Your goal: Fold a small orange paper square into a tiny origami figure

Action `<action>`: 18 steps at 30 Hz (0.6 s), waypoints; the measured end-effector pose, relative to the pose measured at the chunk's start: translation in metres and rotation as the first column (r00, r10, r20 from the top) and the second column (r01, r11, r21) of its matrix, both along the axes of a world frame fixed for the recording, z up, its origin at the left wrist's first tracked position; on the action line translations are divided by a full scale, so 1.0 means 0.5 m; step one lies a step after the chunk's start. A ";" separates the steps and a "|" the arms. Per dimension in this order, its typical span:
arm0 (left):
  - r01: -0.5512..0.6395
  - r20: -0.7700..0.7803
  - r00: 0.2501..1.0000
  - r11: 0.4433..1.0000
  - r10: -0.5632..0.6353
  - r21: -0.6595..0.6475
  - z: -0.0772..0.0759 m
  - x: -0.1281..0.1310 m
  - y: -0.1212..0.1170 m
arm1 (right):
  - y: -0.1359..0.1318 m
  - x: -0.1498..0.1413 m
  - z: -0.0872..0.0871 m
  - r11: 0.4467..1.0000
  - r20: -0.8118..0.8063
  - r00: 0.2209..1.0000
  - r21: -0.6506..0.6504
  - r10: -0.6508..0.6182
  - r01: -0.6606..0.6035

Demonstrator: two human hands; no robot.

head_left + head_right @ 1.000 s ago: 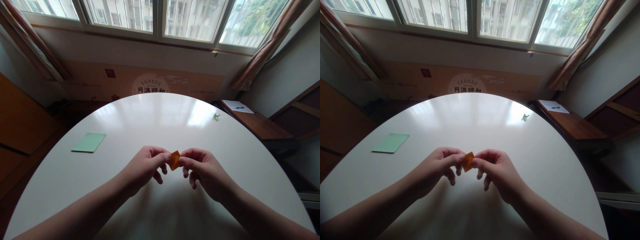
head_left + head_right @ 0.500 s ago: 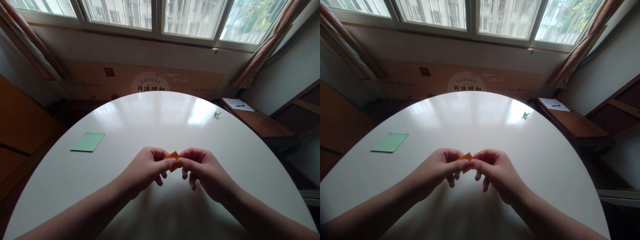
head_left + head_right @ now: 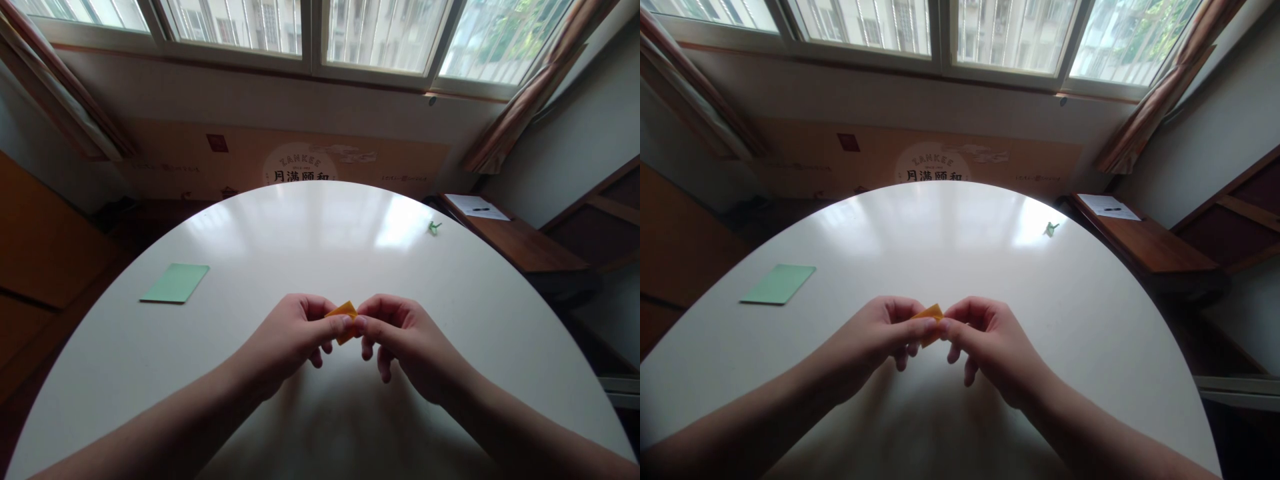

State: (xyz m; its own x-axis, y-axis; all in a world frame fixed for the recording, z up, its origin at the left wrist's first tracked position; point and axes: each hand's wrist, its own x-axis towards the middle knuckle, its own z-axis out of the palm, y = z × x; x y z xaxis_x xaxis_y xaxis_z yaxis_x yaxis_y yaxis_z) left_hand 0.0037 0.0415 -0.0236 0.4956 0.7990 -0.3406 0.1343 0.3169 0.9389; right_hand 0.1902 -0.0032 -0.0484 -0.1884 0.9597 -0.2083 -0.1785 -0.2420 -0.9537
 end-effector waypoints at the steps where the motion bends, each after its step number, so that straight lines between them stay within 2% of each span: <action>1: -0.002 -0.005 1.000 1.000 0.002 0.005 -0.001 0.000 0.000 | 0.000 0.000 0.000 1.000 0.005 1.000 0.003 0.005 -0.005; 10: 0.012 -0.059 0.998 0.997 -0.008 0.075 -0.003 0.002 -0.004 | -0.001 -0.008 0.013 1.000 0.065 0.998 0.015 0.010 -0.011; 18: 0.024 -0.038 0.999 0.998 -0.022 0.057 -0.008 -0.001 -0.006 | -0.004 -0.013 0.016 1.000 0.055 0.998 -0.005 0.017 -0.017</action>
